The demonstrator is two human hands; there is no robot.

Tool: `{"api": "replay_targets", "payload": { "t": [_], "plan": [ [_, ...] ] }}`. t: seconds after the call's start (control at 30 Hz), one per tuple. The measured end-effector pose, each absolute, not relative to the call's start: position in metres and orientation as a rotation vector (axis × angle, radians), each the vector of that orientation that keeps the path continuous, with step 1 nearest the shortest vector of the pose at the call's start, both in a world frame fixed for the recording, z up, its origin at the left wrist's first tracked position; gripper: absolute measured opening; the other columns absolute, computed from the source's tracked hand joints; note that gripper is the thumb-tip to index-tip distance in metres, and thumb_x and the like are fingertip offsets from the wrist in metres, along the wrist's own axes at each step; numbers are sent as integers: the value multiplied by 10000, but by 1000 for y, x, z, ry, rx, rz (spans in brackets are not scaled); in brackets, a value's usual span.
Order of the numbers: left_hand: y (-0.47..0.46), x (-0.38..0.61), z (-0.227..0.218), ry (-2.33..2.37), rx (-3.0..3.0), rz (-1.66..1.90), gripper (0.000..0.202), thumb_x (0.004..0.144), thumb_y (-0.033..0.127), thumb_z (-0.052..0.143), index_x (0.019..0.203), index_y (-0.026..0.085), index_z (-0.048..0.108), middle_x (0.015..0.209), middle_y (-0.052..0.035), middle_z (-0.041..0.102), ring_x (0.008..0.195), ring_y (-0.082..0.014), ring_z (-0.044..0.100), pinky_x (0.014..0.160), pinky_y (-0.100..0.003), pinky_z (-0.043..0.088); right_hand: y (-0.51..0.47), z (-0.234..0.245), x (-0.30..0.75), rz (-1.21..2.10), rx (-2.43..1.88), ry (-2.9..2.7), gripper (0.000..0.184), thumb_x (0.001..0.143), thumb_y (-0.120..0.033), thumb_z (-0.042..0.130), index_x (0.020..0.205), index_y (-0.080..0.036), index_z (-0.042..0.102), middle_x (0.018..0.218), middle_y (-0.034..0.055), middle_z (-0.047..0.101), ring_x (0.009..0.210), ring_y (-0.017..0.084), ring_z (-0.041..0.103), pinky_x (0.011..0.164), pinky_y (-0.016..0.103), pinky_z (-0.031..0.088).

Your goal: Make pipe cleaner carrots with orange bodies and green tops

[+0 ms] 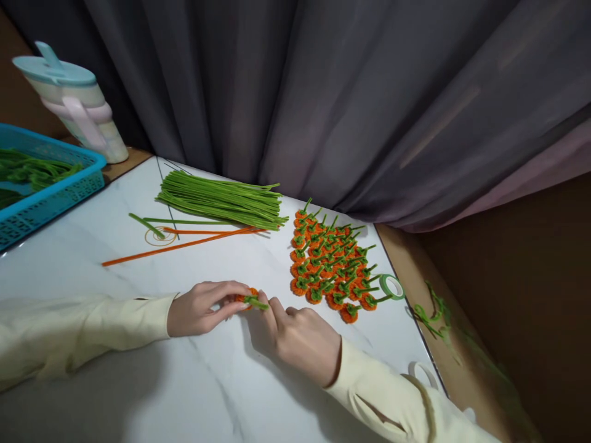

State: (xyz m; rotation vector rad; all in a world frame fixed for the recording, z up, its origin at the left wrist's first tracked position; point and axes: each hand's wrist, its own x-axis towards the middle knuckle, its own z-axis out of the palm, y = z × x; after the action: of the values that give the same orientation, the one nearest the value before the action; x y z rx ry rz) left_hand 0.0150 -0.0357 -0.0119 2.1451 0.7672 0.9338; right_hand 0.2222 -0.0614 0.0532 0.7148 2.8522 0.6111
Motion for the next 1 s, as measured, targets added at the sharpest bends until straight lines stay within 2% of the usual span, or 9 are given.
{"api": "replay_targets", "payload": {
  "t": [0.13,0.23,0.33,0.43,0.67,0.77,0.83,0.93,1.0],
  "plan": [
    [-36,16,-9,710,2291,994,220,880,186,430,1047,164,572,965,-89,670,828,-166,639,714,-237,500,-68,50,219,389,906,2841,466,756,61,261,1196,-11,399,806,88,590,395,116,489,341,260,334],
    [-36,15,-9,714,2298,1005,206,875,190,445,1044,144,554,907,-90,675,711,-148,635,632,-228,500,-70,51,218,309,982,2870,536,746,78,227,1270,-7,301,770,59,585,382,124,482,329,259,346],
    [-36,15,-9,750,2270,999,190,871,204,461,1031,136,537,830,-73,673,543,-106,585,531,-210,483,-70,53,219,412,925,2916,573,756,73,207,1325,2,211,808,93,598,441,147,528,327,254,353],
    [-35,15,-11,719,2348,1073,176,872,184,458,1029,145,527,849,-67,677,629,-118,626,577,-203,504,-71,51,219,399,963,2928,574,769,59,207,1339,-4,189,821,112,603,447,152,536,329,250,365],
    [-35,17,-13,643,2597,1337,168,863,126,466,1023,117,518,882,-76,689,805,-150,658,627,-208,533,-79,35,215,-386,1351,2980,529,815,-16,266,1331,-128,227,879,96,604,564,147,592,486,245,491],
    [-35,17,-12,665,2588,1340,161,849,121,490,1006,120,524,869,-70,689,807,-152,658,637,-210,537,-79,32,211,-546,1461,3028,459,865,-62,288,1311,-168,274,884,83,617,632,151,607,529,237,498],
    [-34,17,-12,697,2526,1328,161,841,124,504,1002,120,523,854,-65,687,762,-142,659,621,-207,535,-79,31,210,-418,1499,3028,416,889,-83,287,1298,-161,296,870,76,624,569,141,594,475,223,467],
    [-34,17,-11,725,2441,1300,147,844,148,509,988,121,522,827,-62,683,653,-118,647,559,-194,521,-78,31,209,68,1416,2982,359,903,-94,279,1257,-115,335,802,60,627,378,124,503,339,247,335],
    [-35,18,-11,725,2430,1279,140,845,159,511,979,121,521,805,-60,681,618,-113,636,532,-192,511,-78,30,210,339,1292,2967,333,894,-60,249,1204,-79,370,750,54,618,324,121,454,315,271,266]
  ]
}}
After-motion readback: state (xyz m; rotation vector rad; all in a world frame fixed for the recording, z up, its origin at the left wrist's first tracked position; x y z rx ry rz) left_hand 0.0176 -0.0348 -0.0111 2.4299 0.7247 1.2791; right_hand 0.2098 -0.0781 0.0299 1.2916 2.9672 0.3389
